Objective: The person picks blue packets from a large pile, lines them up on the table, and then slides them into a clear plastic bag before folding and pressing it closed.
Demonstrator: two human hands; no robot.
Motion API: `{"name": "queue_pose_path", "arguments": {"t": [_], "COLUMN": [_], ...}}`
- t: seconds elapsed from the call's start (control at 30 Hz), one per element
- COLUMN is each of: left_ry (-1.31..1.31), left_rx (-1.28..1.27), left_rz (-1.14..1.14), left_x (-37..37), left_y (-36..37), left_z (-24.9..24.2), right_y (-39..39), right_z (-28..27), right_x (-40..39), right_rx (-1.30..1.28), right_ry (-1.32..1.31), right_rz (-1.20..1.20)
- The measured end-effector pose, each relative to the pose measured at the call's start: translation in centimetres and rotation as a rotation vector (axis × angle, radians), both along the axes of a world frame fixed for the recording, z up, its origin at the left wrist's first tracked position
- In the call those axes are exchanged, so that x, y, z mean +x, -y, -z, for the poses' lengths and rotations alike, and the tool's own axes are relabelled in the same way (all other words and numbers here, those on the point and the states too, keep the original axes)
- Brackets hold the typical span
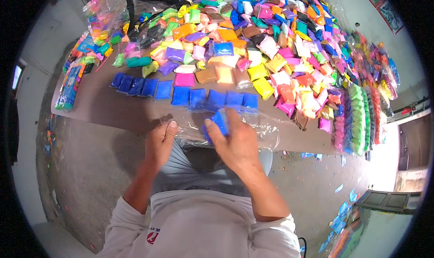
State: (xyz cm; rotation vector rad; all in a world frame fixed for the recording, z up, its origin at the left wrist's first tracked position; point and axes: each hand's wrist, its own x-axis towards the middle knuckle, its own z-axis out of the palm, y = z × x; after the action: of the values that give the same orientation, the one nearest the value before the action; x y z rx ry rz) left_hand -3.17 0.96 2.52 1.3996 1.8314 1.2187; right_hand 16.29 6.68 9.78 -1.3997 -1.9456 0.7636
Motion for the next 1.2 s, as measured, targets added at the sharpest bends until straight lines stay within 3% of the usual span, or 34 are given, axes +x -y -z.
{"name": "queue_pose_path", "arguments": {"t": [0.27,0.43,0.6,0.7,0.87,0.97,1.1,1.17,1.2], "left_ry": [-0.255,-0.293,-0.252,-0.258,-0.037,-0.067,0.007,0.246,0.246], "left_rx": [0.136,0.132,0.057,0.175,0.116,0.059,0.097,-0.017,-0.018], "left_rz": [-0.067,-0.066,-0.046,-0.052,0.008,0.011,0.037,-0.035,-0.035], "left_x": [1.5,1.4,0.4,-0.2,-2.1,-1.4,-0.7,-0.1,-0.2], "left_y": [0.1,0.0,0.3,0.1,1.0,1.1,0.6,0.4,0.4], "left_z": [0.7,1.2,1.3,1.5,1.4,-0.2,1.2,0.3,0.1], "right_y": [0.4,1.2,1.9,1.6,1.6,1.7,2.0,2.0,2.1], "right_z": [2.5,4.7,6.2,6.9,7.1,7.4,6.8,6.5,6.4], "right_x": [-3.1,-4.5,-4.2,-4.0,-4.0,-4.6,-5.8,-5.7,-5.5], "right_rx": [0.018,0.128,0.105,0.147,0.095,0.134,0.206,0.189,0.077], "right_ry": [0.062,-0.047,0.052,0.047,-0.046,-0.154,-0.213,-0.214,-0.233], "right_rz": [-0.141,-0.089,-0.054,-0.030,-0.012,0.000,0.066,0.084,0.089]}}
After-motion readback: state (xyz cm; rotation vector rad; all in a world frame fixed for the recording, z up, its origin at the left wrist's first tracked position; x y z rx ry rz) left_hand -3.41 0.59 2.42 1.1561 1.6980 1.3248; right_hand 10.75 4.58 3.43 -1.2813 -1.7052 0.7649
